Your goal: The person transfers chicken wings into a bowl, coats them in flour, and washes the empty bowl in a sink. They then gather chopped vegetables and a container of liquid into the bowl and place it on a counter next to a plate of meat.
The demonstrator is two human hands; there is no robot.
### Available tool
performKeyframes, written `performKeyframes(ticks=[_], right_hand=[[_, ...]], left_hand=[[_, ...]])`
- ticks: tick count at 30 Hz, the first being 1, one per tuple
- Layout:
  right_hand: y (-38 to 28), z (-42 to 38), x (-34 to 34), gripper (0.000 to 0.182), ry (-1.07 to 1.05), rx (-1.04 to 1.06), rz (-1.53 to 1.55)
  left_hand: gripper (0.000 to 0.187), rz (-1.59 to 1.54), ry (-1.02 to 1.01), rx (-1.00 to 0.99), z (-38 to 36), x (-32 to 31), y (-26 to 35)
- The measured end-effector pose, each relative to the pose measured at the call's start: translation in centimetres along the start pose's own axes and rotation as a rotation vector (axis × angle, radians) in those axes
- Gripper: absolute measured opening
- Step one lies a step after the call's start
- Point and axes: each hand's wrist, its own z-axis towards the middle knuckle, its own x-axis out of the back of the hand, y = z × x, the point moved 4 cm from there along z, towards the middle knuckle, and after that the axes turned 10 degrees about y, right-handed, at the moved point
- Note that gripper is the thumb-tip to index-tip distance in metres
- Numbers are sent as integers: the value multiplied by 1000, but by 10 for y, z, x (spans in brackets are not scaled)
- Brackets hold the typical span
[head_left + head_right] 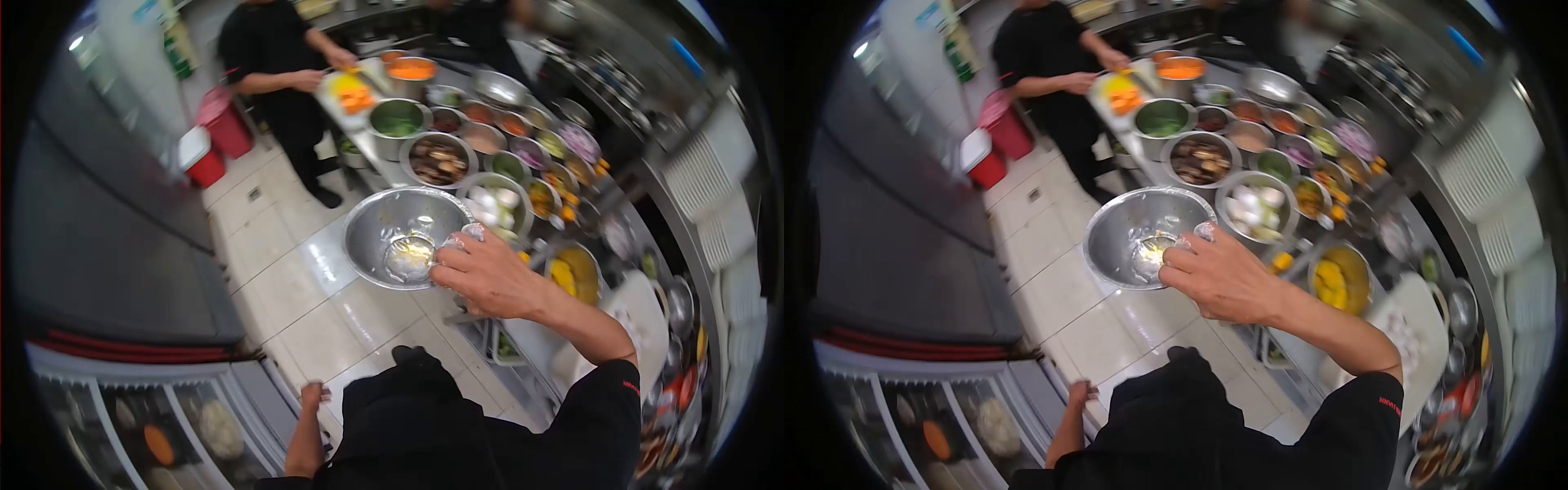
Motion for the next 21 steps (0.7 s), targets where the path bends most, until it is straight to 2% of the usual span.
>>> performKeyframes(ticks=[1, 2, 3, 6, 8, 11, 12, 14, 15, 16, 17, 19, 21], right_hand=[[5, 28, -15, 28, 4, 51, 26], [10, 57, -29, 28, 29, 85, 55], [15, 86, -44, 28, 54, 116, 83], [23, 169, -94, 31, 69, 185, 155], [29, 223, -126, 35, 55, 174, 212], [45, 287, -174, 45, 165, 189, 226], [49, 308, -181, 42, 93, 147, 246], [60, 344, -202, 40, 70, 124, 250], [65, 361, -214, 38, 39, 82, 254], [70, 377, -224, 37, 29, 43, 273], [74, 393, -235, 37, 29, 47, 278], [89, 421, -260, 36, 116, -11, 324], [103, 452, -287, 35, 128, -26, 338]], left_hand=[[22, -66, 131, 125, 9, 30, -57], [29, 167, 117, 183, 13, 58, -110], [28, 325, 7, -78, -87, 69, -32], [29, 412, 61, 299, -91, 124, -142], [30, 362, 82, 439, -85, 141, -157], [33, 222, 120, 545, -17, 149, -132], [34, 144, 132, 564, 25, 143, -122], [36, -147, 179, 578, 154, 125, -87], [37, -297, 202, 559, 215, 114, -52], [37, -266, 200, 379, 251, 111, 25], [37, -236, 206, 200, 243, 108, 176], [41, -462, -73, -40, 296, 87, 333], [58, -553, -257, -180, 267, 78, 507]])
